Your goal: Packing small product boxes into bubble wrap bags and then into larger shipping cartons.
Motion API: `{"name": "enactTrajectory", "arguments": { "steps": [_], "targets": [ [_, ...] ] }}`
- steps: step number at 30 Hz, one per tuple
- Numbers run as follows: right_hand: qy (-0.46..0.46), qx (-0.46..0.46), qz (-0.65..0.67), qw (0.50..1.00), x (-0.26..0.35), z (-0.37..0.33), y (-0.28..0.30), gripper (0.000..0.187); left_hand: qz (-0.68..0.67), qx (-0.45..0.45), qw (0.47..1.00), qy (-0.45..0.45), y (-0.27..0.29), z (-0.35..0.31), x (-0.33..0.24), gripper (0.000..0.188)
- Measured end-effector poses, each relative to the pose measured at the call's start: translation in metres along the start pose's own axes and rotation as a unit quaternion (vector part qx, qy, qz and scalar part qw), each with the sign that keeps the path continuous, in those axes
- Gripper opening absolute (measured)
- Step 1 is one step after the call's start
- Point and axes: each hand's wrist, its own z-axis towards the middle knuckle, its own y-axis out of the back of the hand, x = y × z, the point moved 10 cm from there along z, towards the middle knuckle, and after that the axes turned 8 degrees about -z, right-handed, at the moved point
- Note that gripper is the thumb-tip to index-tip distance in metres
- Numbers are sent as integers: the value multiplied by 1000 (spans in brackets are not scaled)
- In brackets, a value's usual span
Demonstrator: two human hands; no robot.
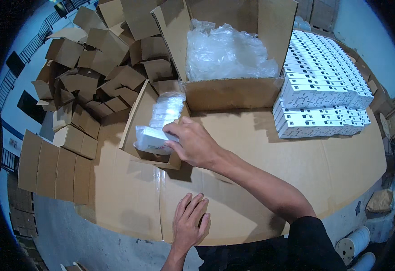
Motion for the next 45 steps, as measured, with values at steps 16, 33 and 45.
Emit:
{"name": "enactTrajectory", "arguments": {
  "steps": [16, 33, 45],
  "targets": [
    [91, 189, -273, 939, 31, 28, -51, 23, -20, -13, 1000, 11, 3, 7, -1, 40],
    [92, 15, -238, 967, -23, 10, -94, 17, -15, -15, 999, -24, -8, 8, -6, 37],
    [-91, 13, -144, 985, -61, -172, 109, 36, 84, 43, 988, -118, -24, 33, -35, 42]
  ]
}}
